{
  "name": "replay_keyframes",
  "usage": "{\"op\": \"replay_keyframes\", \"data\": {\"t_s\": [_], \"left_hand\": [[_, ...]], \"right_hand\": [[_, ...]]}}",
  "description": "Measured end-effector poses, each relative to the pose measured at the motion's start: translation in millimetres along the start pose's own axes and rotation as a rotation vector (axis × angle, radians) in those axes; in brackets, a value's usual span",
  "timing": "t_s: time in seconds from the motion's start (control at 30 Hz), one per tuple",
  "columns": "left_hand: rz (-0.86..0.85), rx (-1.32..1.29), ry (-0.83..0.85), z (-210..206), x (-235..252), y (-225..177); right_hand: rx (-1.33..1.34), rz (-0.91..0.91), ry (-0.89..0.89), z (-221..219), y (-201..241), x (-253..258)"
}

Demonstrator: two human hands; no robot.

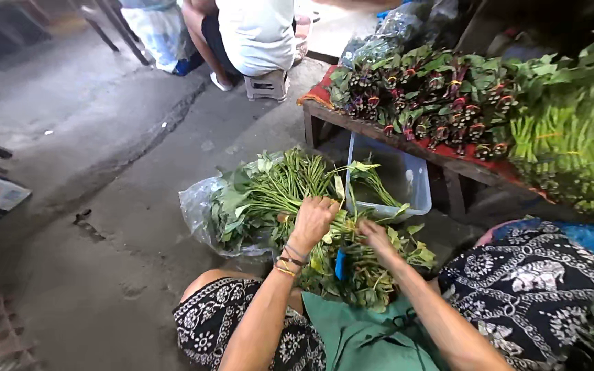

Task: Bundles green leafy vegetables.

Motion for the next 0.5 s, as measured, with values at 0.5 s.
{"op": "replay_keyframes", "data": {"t_s": [0.5], "left_hand": [[0.129, -0.213, -0.168, 22.9, 21.4, -24.7]], "right_hand": [[0.882, 0.346, -0.097, 19.0, 91.3, -48.6]]}}
Point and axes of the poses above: each hand's wrist, its own x-axis towards the middle knuckle, its own z-axis out of the back of the hand, y = z × x, the point moved 5 cm from there along x, towards the middle knuckle, and after that the axes turned 13 degrees about x, right-handed, at the moved point
